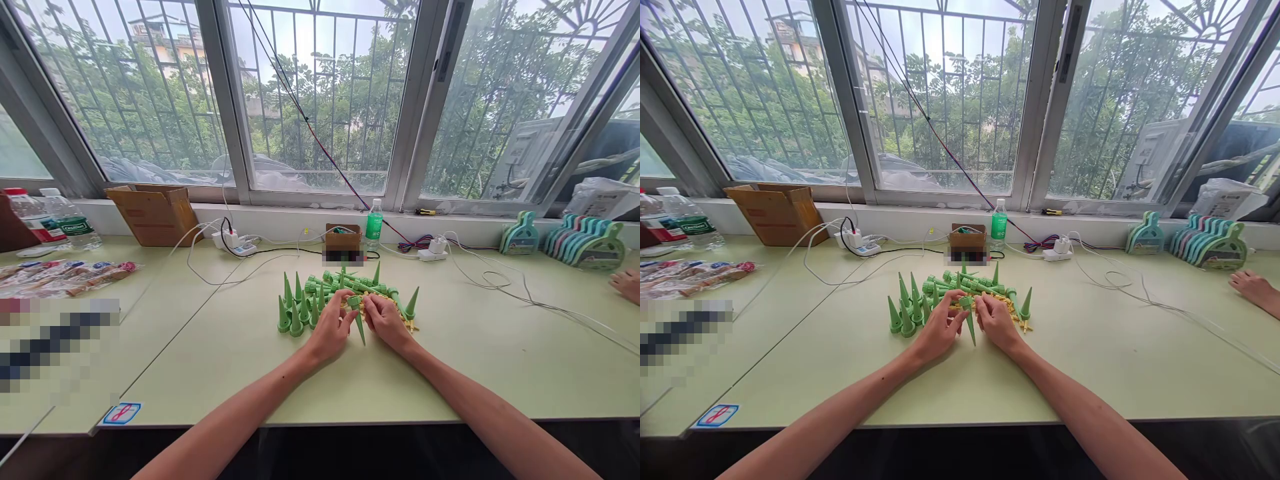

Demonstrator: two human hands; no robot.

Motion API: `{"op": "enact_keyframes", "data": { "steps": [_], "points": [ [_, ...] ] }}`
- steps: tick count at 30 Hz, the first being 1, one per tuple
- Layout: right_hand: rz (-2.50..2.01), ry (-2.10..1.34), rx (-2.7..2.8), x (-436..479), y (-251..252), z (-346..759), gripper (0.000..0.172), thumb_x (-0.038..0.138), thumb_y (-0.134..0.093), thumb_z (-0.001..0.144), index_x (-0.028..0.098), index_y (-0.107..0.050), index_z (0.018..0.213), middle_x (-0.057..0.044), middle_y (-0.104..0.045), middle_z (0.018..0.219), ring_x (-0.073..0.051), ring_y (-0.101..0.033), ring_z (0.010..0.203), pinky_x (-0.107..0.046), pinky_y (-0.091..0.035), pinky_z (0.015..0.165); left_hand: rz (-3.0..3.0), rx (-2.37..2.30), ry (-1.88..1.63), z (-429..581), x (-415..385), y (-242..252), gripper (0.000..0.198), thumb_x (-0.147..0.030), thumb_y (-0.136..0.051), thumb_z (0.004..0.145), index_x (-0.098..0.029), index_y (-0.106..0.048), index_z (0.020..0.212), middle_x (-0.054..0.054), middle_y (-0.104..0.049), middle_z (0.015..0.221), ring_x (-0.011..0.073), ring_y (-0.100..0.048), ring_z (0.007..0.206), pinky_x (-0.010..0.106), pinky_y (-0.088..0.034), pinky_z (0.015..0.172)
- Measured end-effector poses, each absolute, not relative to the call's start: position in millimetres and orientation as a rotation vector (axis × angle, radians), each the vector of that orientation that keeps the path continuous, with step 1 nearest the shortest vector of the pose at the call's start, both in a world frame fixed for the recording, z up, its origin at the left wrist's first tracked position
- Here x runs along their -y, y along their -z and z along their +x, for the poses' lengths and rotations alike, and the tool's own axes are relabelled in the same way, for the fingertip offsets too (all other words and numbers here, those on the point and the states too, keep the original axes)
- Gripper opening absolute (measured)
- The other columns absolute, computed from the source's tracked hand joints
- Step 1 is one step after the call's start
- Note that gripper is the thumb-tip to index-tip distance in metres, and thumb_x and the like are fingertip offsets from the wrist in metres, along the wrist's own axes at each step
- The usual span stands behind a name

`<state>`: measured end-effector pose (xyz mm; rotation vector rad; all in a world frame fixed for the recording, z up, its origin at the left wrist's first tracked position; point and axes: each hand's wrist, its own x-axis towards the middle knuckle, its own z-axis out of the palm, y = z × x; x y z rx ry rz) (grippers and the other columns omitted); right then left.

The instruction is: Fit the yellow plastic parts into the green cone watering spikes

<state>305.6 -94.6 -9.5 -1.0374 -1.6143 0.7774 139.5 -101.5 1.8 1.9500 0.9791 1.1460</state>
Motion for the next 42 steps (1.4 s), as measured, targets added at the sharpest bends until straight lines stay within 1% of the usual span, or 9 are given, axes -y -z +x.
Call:
{"op": "enact_keyframes", "data": {
  "steps": [8,11,14,16,19,24,31,37,42],
  "points": [
    [-1.001,-0.812,1.497,91.6,10.7,305.9,0.042,0.057,-0.045,0.095,0.023,-0.042,0.070,0.006,-0.041,0.049,-0.011,-0.033,0.039,-0.026,-0.029,0.040,1.804,-0.993,-1.188,141.6,102.0,-5.1,0.037,-0.048,-0.049,0.093,-0.022,-0.041,0.118,0.007,-0.056,0.107,0.0064,-0.052,0.050,0.022,-0.044,0.046],
    [-0.990,-0.797,1.458,90.2,12.2,306.9,0.042,0.058,-0.043,0.095,0.023,-0.043,0.074,0.007,-0.040,0.050,-0.010,-0.032,0.039,-0.025,-0.029,0.040,1.740,-0.966,-1.154,142.2,101.4,-6.4,0.035,-0.053,-0.045,0.094,-0.019,-0.051,0.094,0.001,-0.061,0.079,0.0082,-0.051,0.044,0.021,-0.038,0.042],
    [-0.987,-0.783,1.481,91.3,12.0,307.3,0.041,0.059,-0.042,0.095,0.023,-0.044,0.075,0.006,-0.041,0.052,-0.010,-0.034,0.040,-0.024,-0.029,0.040,1.693,-0.923,-1.042,142.4,101.3,-6.4,0.053,-0.059,-0.035,0.095,-0.018,-0.054,0.068,-0.003,-0.047,0.043,0.0095,-0.043,0.034,0.021,-0.032,0.039],
    [-0.973,-0.783,1.513,93.2,10.8,307.0,0.040,0.058,-0.042,0.096,0.023,-0.044,0.076,0.005,-0.043,0.053,-0.010,-0.036,0.041,-0.024,-0.030,0.040,1.637,-0.891,-0.981,142.4,101.3,-6.5,0.064,-0.063,-0.030,0.094,-0.017,-0.055,0.059,-0.003,-0.041,0.035,0.0089,-0.037,0.029,0.022,-0.028,0.036],
    [-0.950,-0.788,1.561,96.4,8.4,306.2,0.038,0.056,-0.042,0.097,0.023,-0.045,0.077,0.005,-0.045,0.055,-0.011,-0.038,0.042,-0.025,-0.031,0.041,1.554,-0.856,-0.937,142.0,100.7,-7.8,0.072,-0.068,-0.027,0.092,-0.015,-0.058,0.054,-0.001,-0.044,0.035,0.0089,-0.038,0.028,0.021,-0.025,0.033],
    [-0.949,-0.788,1.608,100.1,5.9,304.6,0.039,0.056,-0.043,0.096,0.023,-0.044,0.075,0.004,-0.046,0.054,-0.012,-0.038,0.043,-0.026,-0.031,0.044,1.428,-0.852,-0.909,141.0,99.5,-11.2,0.079,-0.075,-0.024,0.088,-0.012,-0.061,0.058,0.007,-0.062,0.053,0.0088,-0.045,0.032,0.021,-0.030,0.032],
    [-0.903,-0.856,1.621,99.7,7.4,304.6,0.035,0.054,-0.044,0.096,0.022,-0.047,0.081,0.005,-0.044,0.054,-0.011,-0.036,0.043,-0.025,-0.030,0.043,1.409,-0.849,-0.894,140.5,100.0,-11.3,0.078,-0.076,-0.030,0.086,-0.010,-0.064,0.063,0.011,-0.067,0.066,0.0098,-0.049,0.034,0.022,-0.033,0.032],
    [-0.883,-0.857,1.602,98.7,7.9,304.4,0.035,0.055,-0.045,0.095,0.021,-0.050,0.087,0.006,-0.043,0.053,-0.010,-0.036,0.042,-0.024,-0.029,0.041,1.424,-0.864,-0.862,137.7,100.3,-12.5,0.076,-0.076,-0.030,0.087,-0.011,-0.067,0.072,0.003,-0.054,0.043,0.0113,-0.047,0.033,0.022,-0.035,0.035],
    [-0.920,-0.859,1.595,97.4,10.0,303.7,0.035,0.056,-0.045,0.094,0.022,-0.050,0.087,0.006,-0.043,0.052,-0.011,-0.037,0.042,-0.024,-0.029,0.041,1.443,-0.853,-0.879,136.8,98.8,-10.4,0.073,-0.075,-0.033,0.087,-0.011,-0.067,0.077,0.002,-0.052,0.042,0.0116,-0.046,0.032,0.023,-0.035,0.037]
  ]
}}
